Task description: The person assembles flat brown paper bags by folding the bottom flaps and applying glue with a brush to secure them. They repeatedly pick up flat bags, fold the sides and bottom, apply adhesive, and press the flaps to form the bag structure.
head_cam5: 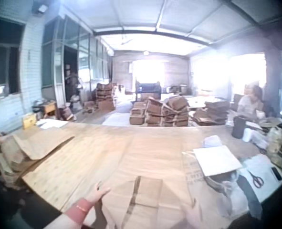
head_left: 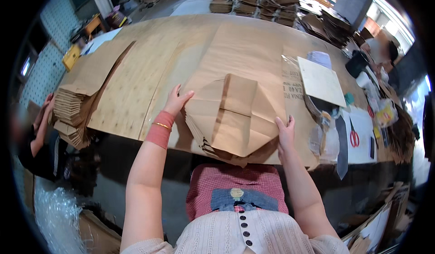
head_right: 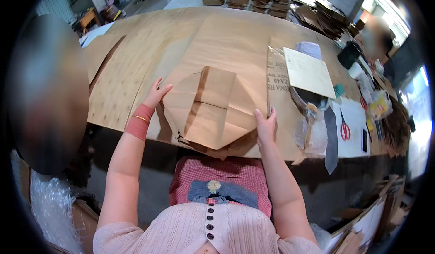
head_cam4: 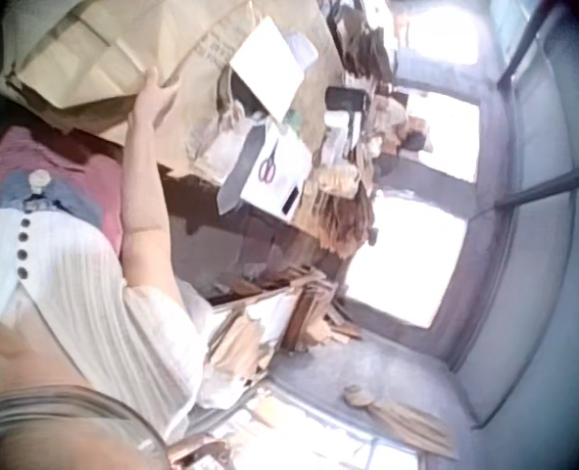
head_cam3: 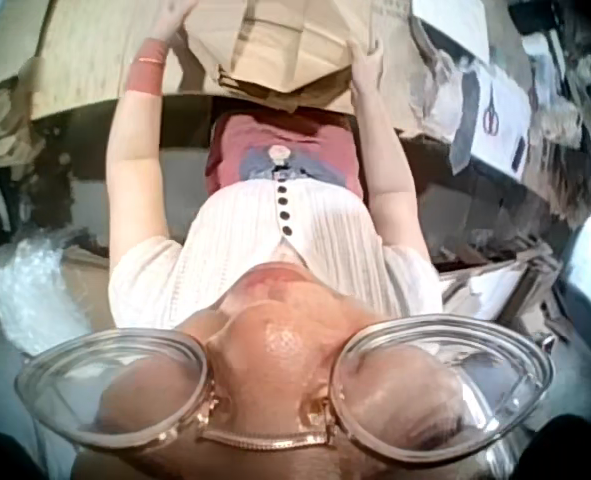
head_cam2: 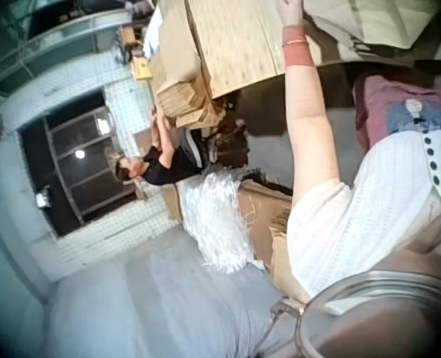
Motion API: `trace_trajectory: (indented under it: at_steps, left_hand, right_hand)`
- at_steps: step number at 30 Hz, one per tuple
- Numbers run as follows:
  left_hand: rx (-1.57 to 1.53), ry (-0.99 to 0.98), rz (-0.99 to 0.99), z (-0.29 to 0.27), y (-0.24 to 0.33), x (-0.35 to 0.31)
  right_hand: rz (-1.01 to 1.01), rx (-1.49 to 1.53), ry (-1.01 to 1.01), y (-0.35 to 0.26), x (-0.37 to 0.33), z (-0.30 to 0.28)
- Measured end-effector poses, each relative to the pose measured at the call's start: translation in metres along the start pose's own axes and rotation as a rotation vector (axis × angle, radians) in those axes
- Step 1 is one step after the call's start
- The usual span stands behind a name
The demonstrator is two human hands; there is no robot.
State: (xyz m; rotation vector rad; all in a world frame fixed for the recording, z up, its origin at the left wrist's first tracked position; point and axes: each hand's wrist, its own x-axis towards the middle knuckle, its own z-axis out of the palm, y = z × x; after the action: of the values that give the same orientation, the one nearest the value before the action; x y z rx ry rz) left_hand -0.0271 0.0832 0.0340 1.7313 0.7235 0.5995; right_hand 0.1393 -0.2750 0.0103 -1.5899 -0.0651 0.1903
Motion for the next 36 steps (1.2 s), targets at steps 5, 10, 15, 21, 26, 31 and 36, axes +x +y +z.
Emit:
trace_trajectory:
  at_steps: [5, 10, 15, 21, 26, 31, 36]
  left_hand:
    - [-0.501, 0.030, -0.338, 0.018, 0.006, -0.038]
    - [-0.817, -0.155, -0.337, 0.022, -0.016, -0.053]
    - [-0.934, -0.083, -0.387, 0.041, 0.008, -0.069]
    - [-0.855, -0.035, -0.369, 0.053, 0.008, -0.037]
    - [-0.857, -0.041, -0.369, 0.089, 0.016, 0.076]
    - [-0.793, -0.062, -0.217, 0.123, 0.011, 0.206]
    - [-0.713, 0.011, -0.369, 0.142, 0.015, 0.264]
  right_hand:
    - [0.240, 0.528, -0.003, 0.011, -0.018, -0.007]
    - [0.423, 0.589, 0.009, -0.006, -0.036, 0.004]
    - [0.471, 0.627, 0.063, -0.023, -0.043, 0.013]
    - [0.442, 0.700, -0.020, -0.009, -0.002, 0.028]
    - [0.395, 0.673, -0.072, -0.014, 0.119, 0.073]
    - [0.350, 0.584, -0.079, -0.010, 0.265, 0.120]
    - [0.266, 0.468, -0.043, -0.014, 0.325, 0.132]
